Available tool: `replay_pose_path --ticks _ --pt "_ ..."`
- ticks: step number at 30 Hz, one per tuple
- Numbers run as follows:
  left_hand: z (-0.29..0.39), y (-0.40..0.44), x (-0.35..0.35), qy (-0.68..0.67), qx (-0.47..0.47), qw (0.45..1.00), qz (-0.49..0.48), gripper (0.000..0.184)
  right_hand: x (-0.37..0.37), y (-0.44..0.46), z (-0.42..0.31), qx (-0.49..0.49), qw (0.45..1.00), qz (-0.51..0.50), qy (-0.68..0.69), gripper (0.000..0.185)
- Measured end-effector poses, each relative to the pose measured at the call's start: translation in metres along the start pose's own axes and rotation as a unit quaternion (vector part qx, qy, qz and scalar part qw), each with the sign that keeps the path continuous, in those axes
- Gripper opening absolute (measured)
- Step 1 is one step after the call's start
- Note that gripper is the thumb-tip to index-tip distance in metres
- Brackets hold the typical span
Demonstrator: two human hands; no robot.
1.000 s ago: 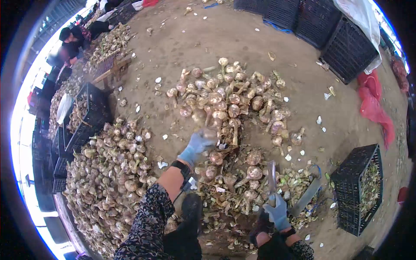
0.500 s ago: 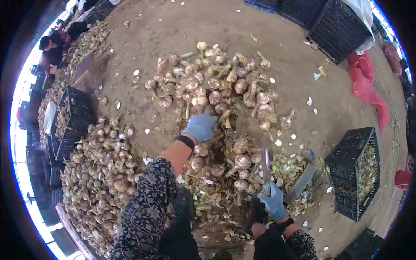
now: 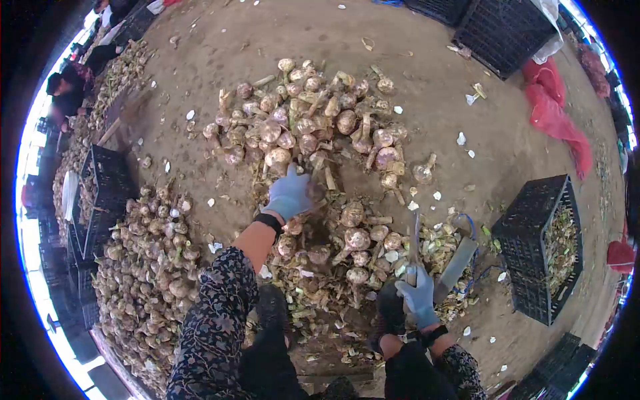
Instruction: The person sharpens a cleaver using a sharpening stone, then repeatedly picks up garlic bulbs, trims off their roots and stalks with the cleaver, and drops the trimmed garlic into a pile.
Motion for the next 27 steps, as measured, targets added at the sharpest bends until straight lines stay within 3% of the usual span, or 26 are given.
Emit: replay_pose_path --ticks 6,8,12,13,14,15,17,19,21,22,23,24,25,27 --pt "-0.010 0.008 0.001 -0.003 -0.030 0.999 -0.018 0.042 0.004 -0.003 -0.015 -0.038 0.995 -0.025 -0.092 0.029" --pt "-0.015 0.009 -0.007 -0.042 -0.010 0.996 0.079 0.069 0.004 -0.006 -0.005 -0.027 0.999 -0.026 0.002 0.029" --pt "-0.035 -0.011 -0.011 -0.172 0.000 0.982 0.079 0.061 0.001 -0.017 -0.008 -0.010 1.000 -0.007 0.010 0.028" --pt "-0.059 -0.007 0.007 -0.426 -0.022 0.901 0.075 0.056 0.001 -0.018 -0.008 -0.006 1.000 -0.011 -0.001 0.029" --pt "-0.075 -0.013 0.014 -0.650 -0.040 0.756 0.067 0.052 0.002 -0.017 -0.008 -0.004 1.000 -0.017 -0.012 0.032" --pt "-0.085 -0.025 0.017 -0.752 -0.012 0.655 0.069 0.044 0.002 -0.010 -0.003 -0.006 1.000 -0.017 -0.011 0.032" --pt "-0.085 -0.057 0.014 -0.777 -0.005 0.627 0.053 0.041 0.005 0.009 -0.009 -0.138 0.945 -0.001 -0.295 0.038" --pt "-0.084 -0.090 0.015 -0.822 0.003 0.570 0.019 0.036 0.039 0.015 -0.067 -0.282 0.884 0.059 -0.368 0.040" --pt "-0.089 -0.119 0.020 -0.860 0.005 0.510 -0.011 0.031 0.063 0.046 -0.076 -0.269 0.881 0.058 -0.385 0.039" --pt "-0.096 -0.127 0.027 -0.859 0.002 0.512 -0.003 0.031 0.077 0.056 -0.073 -0.255 0.877 0.055 -0.404 0.038" --pt "-0.100 -0.133 0.040 -0.901 -0.023 0.433 -0.017 0.026 0.086 0.062 -0.069 -0.259 0.878 0.045 -0.399 0.038" --pt "-0.104 -0.140 0.050 -0.935 -0.044 0.351 -0.028 0.021 0.093 0.074 -0.060 -0.206 0.852 0.021 -0.481 0.039" --pt "-0.107 -0.150 0.057 -0.942 -0.075 0.325 -0.042 0.021 0.099 0.084 -0.053 -0.154 0.814 -0.001 -0.560 0.041" --pt "-0.110 -0.147 0.071 -0.944 -0.067 0.319 -0.048 0.024 0.103 0.085 -0.056 -0.170 0.810 -0.004 -0.561 0.042"
Point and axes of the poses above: each hand's wrist, its own y-axis towards the middle knuckle, its own x-axis out of the palm, z = x × y, the point moved 8 cm from there along y, towards the middle knuckle, and after that the axes turned 2 degrees about -x, right-handed, at the moved point
